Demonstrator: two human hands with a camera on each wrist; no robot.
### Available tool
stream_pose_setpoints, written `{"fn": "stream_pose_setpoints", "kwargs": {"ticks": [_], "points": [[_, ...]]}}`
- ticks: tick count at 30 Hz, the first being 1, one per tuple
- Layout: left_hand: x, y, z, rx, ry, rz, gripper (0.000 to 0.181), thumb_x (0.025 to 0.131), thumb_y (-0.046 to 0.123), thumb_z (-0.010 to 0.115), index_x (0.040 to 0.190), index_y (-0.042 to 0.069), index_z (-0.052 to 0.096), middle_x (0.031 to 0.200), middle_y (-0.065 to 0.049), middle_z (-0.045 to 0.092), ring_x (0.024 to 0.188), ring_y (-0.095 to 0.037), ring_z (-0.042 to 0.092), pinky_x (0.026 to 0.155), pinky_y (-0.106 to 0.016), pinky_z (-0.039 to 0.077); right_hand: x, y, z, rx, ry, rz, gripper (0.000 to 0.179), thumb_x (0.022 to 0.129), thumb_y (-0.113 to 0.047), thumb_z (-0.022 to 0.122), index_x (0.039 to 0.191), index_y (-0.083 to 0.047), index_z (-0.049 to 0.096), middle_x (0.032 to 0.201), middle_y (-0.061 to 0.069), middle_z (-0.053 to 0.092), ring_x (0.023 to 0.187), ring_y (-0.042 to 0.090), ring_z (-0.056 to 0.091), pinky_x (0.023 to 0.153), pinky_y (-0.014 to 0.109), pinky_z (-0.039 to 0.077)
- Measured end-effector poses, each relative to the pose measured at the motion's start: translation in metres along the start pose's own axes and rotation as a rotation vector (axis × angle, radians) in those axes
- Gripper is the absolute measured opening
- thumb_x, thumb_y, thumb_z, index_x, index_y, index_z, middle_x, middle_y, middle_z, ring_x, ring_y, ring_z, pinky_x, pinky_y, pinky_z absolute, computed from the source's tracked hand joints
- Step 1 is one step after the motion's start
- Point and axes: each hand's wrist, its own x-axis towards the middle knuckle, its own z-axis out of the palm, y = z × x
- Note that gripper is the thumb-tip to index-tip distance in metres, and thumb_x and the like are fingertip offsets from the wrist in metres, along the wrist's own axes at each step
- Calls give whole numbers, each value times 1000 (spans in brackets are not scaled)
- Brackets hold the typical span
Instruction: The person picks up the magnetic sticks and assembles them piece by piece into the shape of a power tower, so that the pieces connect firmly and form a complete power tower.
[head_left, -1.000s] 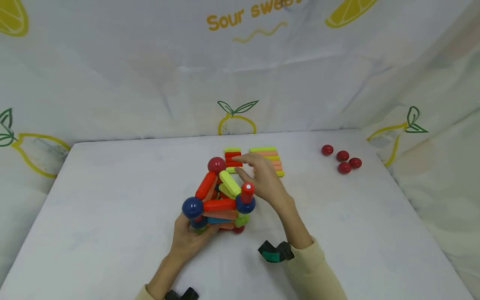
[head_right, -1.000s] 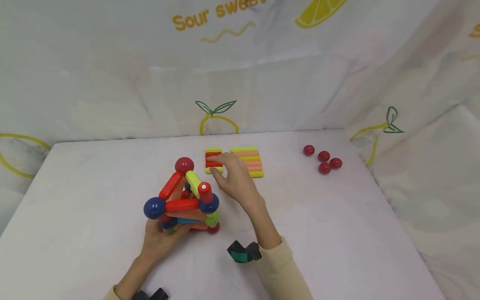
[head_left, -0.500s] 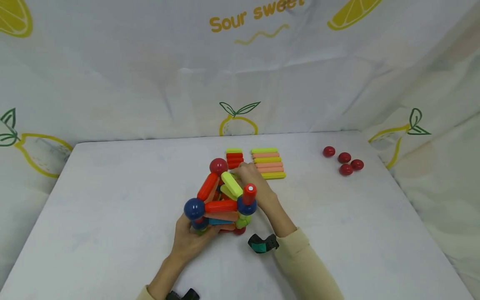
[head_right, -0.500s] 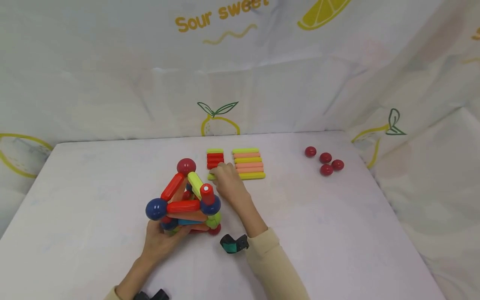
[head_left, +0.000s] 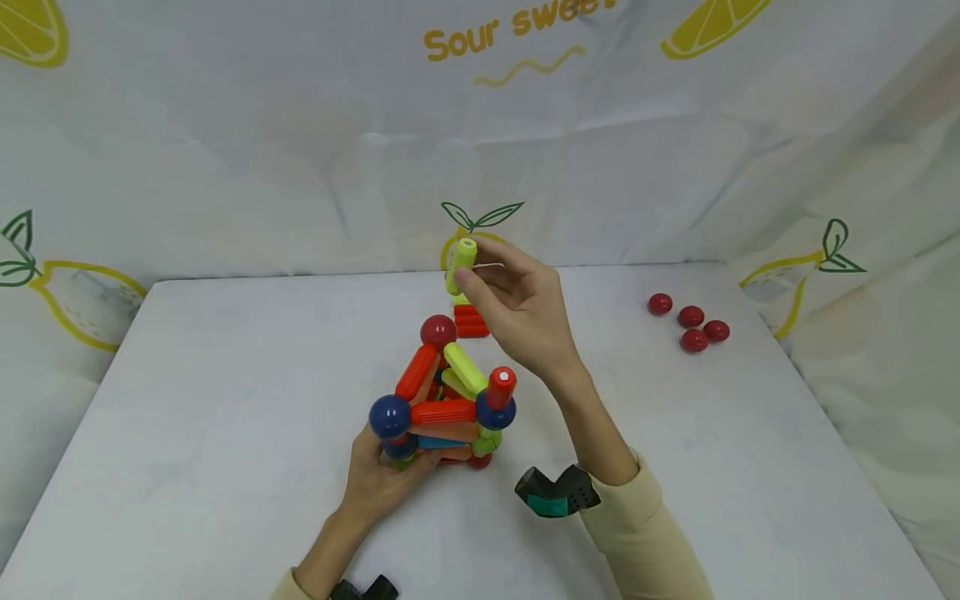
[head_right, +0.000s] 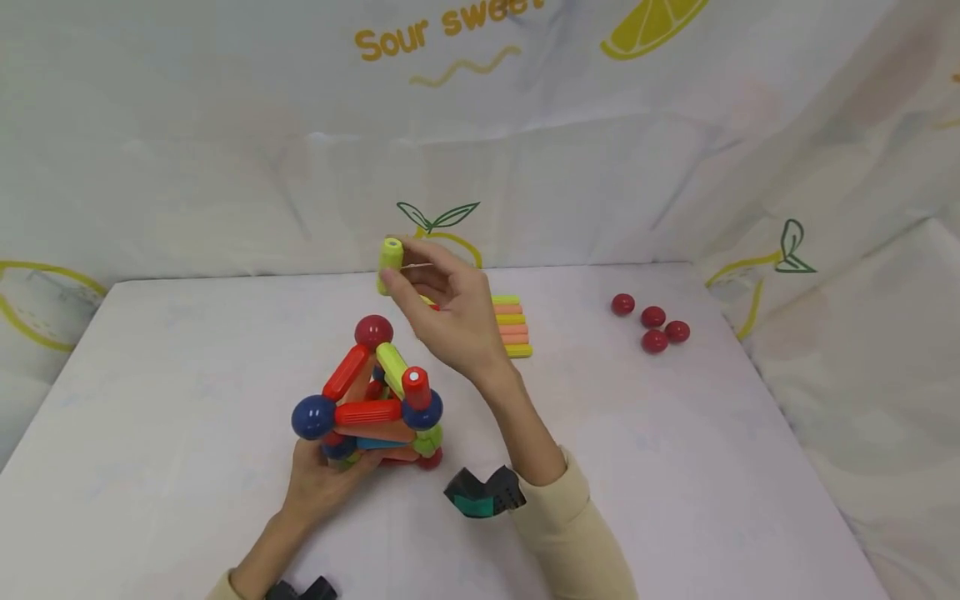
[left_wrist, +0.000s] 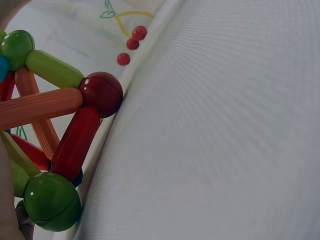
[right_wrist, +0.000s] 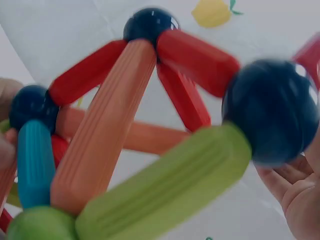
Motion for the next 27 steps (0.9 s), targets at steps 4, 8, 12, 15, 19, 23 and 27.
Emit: {"fn": "stream_pose_setpoints", "kwargs": {"ticks": [4,8,12,15,19,23,27], "points": [[0,0,0,14,0,-4,66,74,0,86,134,-1,57,125,-7,72,118,-3,65,109,-20,48,0,-11,5,33,-58,-67,40,91,11,64,131,10,60,114,24,67,102,23,72,93,31,61],[0,-1,-1,20,-2,-5,68,74,0,86,135,-1,57,125,-8,71,119,-3,65,109,-20,48,-4,-11,7,43,-118,-78,39,89,13,65,127,12,62,107,26,70,101,26,73,93,37,61],[-1,-1,-2,22,-6,-13,67,74,1,87,135,-1,57,124,-9,71,119,-3,65,109,-20,48,-8,-9,7,31,-166,-69,39,88,11,67,126,10,63,107,24,70,100,28,73,91,38,62],[-1,0,-2,29,-10,-27,69,73,0,88,134,0,57,123,-9,72,119,-2,65,109,-19,47,-9,-8,7,22,-186,-64,38,88,9,68,126,9,64,109,23,71,99,28,74,90,37,62],[-1,0,-2,36,-11,-35,72,70,-4,87,134,1,58,123,-10,72,119,-2,65,109,-19,47,-10,-4,6,21,-189,-69,39,87,10,68,126,9,63,111,24,71,101,27,74,91,35,62],[-1,0,-2,32,-10,-36,73,68,-6,87,135,1,58,123,-9,72,118,-2,65,109,-19,47,-11,2,4,39,-198,-77,39,93,-1,68,130,10,60,114,26,70,106,25,72,96,37,60],[0,0,-2,21,-5,-22,71,69,-5,85,135,0,57,124,-7,72,119,-2,64,108,-19,48,-11,17,0,42,-134,-33,46,104,-24,58,135,10,58,119,29,69,113,32,68,105,48,55]]}}
